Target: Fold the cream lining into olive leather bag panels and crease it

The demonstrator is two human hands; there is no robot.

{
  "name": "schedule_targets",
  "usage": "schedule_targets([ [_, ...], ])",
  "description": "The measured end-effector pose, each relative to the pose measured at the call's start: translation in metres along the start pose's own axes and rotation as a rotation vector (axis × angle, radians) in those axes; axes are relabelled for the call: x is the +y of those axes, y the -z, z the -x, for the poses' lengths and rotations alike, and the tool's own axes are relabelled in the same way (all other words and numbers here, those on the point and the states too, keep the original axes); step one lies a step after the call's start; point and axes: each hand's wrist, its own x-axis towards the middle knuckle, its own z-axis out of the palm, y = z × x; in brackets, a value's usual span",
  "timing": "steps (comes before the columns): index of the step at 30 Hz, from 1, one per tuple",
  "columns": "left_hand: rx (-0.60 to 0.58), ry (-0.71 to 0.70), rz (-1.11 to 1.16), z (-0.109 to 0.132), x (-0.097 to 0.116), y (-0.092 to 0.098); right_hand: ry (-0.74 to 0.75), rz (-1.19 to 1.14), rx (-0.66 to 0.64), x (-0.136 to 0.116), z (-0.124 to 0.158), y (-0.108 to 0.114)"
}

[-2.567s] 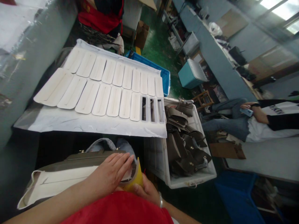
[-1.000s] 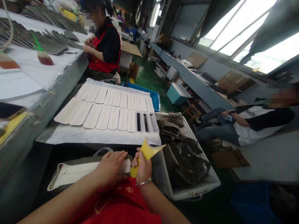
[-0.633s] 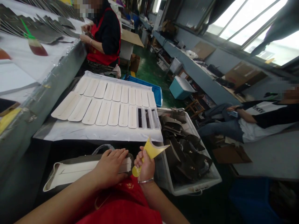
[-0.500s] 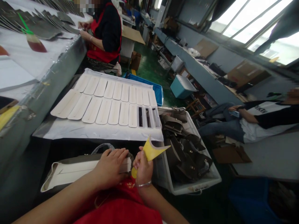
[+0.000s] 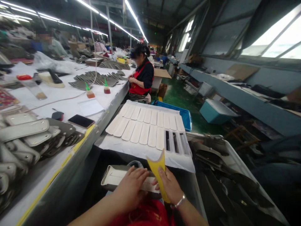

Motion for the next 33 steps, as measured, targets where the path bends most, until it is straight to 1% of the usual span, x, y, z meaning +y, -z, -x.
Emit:
schedule_targets([
  [1, 0.140, 0.045, 0.058, 0.017, -0.014, 0.008, -0.024, 0.053, -0.107, -0.007, -0.002, 0.003],
  [2, 0.292, 0.136, 0.130, 0.033, -0.030, 0.015, -0.036, 0.123, -0.213, -0.014, -0.005, 0.006],
  [3, 0.436, 0.261, 0.241, 0.047, -0.047, 0.021, -0.027, 0.210, -0.314, -0.022, -0.011, 0.006],
  [4, 0.535, 0.385, 0.398, 0.057, -0.063, 0.023, 0.008, 0.317, -0.398, -0.029, -0.019, 0.005],
  [5, 0.588, 0.472, 0.583, 0.063, -0.078, 0.024, 0.062, 0.447, -0.463, -0.037, -0.029, 0.003],
  [6, 0.598, 0.538, 0.764, 0.065, -0.090, 0.021, 0.123, 0.596, -0.507, -0.044, -0.040, -0.002],
  [7, 0.572, 0.574, 0.920, 0.064, -0.099, 0.016, 0.187, 0.760, -0.534, -0.051, -0.052, -0.008],
  [9, 0.511, 0.611, 1.132, 0.056, -0.109, 0.003, 0.280, 1.054, -0.559, -0.063, -0.075, -0.024],
  [11, 0.511, 0.642, 1.259, 0.046, -0.109, -0.010, 0.334, 1.208, -0.576, -0.072, -0.096, -0.047],
  [12, 0.542, 0.659, 1.316, 0.042, -0.108, -0.014, 0.369, 1.247, -0.582, -0.075, -0.105, -0.061],
  [14, 0.608, 0.679, 1.453, 0.037, -0.107, -0.015, 0.478, 1.309, -0.559, -0.080, -0.120, -0.092],
  [17, 0.632, 0.683, 1.651, 0.034, -0.107, -0.006, 0.756, 1.395, -0.479, -0.084, -0.139, -0.139],
  [18, 0.621, 0.682, 1.704, 0.034, -0.107, -0.002, 0.855, 1.397, -0.491, -0.085, -0.145, -0.152],
  [19, 0.615, 0.688, 1.740, 0.034, -0.108, 0.001, 0.942, 1.385, -0.540, -0.086, -0.152, -0.164],
  [21, 0.617, 0.718, 1.775, 0.037, -0.110, 0.005, 1.095, 1.345, -0.698, -0.087, -0.163, -0.181],
  [23, 0.614, 0.732, 1.781, 0.044, -0.114, 0.005, 1.222, 1.298, -0.845, -0.088, -0.173, -0.192],
  [24, 0.586, 0.717, 1.777, 0.049, -0.117, 0.005, 1.274, 1.275, -0.902, -0.088, -0.177, -0.195],
  [26, 0.478, 0.660, 1.753, 0.058, -0.124, 0.007, 1.352, 1.238, -1.001, -0.089, -0.182, -0.200],
  [28, 0.361, 0.621, 1.702, 0.063, -0.133, 0.012, 1.398, 1.214, -1.093, -0.090, -0.185, -0.203],
  [30, 0.285, 0.664, 1.623, 0.062, -0.142, 0.017, 1.414, 1.198, -1.158, -0.090, -0.186, -0.204],
  [33, 0.243, 0.767, 1.482, 0.050, -0.147, 0.018, 1.412, 1.185, -1.215, -0.090, -0.188, -0.201],
])
